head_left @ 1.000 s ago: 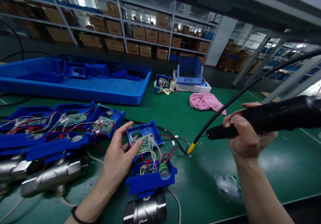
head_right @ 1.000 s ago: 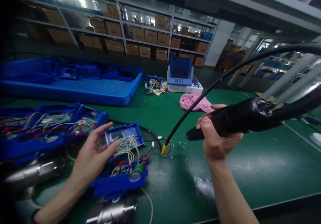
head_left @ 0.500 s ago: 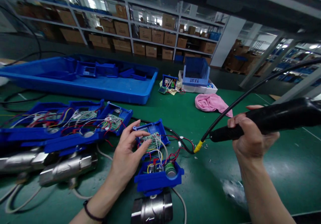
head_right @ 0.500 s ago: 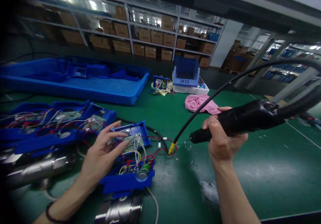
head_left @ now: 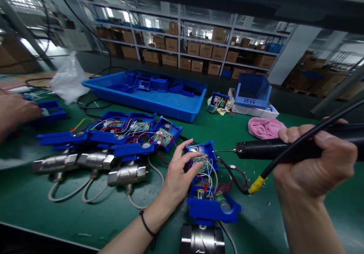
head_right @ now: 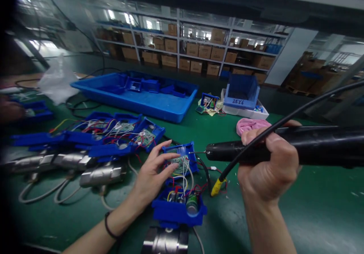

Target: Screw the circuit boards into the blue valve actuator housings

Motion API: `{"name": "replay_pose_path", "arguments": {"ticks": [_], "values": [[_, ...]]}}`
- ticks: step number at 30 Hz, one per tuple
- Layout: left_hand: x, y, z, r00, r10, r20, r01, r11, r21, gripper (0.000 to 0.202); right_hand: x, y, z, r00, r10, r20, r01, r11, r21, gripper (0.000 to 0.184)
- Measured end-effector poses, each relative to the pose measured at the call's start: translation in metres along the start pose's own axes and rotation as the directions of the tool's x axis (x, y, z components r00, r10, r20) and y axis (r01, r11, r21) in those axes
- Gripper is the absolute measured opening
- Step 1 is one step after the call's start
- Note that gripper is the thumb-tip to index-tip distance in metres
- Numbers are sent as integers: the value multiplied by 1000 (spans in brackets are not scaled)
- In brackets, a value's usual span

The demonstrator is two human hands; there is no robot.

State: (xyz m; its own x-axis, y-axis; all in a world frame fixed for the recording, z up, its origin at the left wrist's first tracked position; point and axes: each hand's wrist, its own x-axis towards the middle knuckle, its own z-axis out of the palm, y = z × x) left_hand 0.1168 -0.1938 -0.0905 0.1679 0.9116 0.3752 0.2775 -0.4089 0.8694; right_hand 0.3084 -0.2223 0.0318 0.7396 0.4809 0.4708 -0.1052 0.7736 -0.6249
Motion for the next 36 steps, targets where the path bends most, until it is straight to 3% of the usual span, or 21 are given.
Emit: {"name": "replay_pose_path", "arguments": {"ticks": [10, 19, 36], "values": [[1, 3, 0, 999, -37, -5, 37, 998, -56, 13, -20, 3, 8, 986, 78, 146, -81, 997, 14, 17], [0, 3, 1, 999, -48, -16, 47, 998, -49, 7, -22, -1, 14, 986, 118, 115, -118, 993, -8, 22], [-1, -1, 3, 1000, -9, -22, 8, 998, -61, 8, -22, -2, 13, 977, 116, 181, -121, 993, 15, 23]]}}
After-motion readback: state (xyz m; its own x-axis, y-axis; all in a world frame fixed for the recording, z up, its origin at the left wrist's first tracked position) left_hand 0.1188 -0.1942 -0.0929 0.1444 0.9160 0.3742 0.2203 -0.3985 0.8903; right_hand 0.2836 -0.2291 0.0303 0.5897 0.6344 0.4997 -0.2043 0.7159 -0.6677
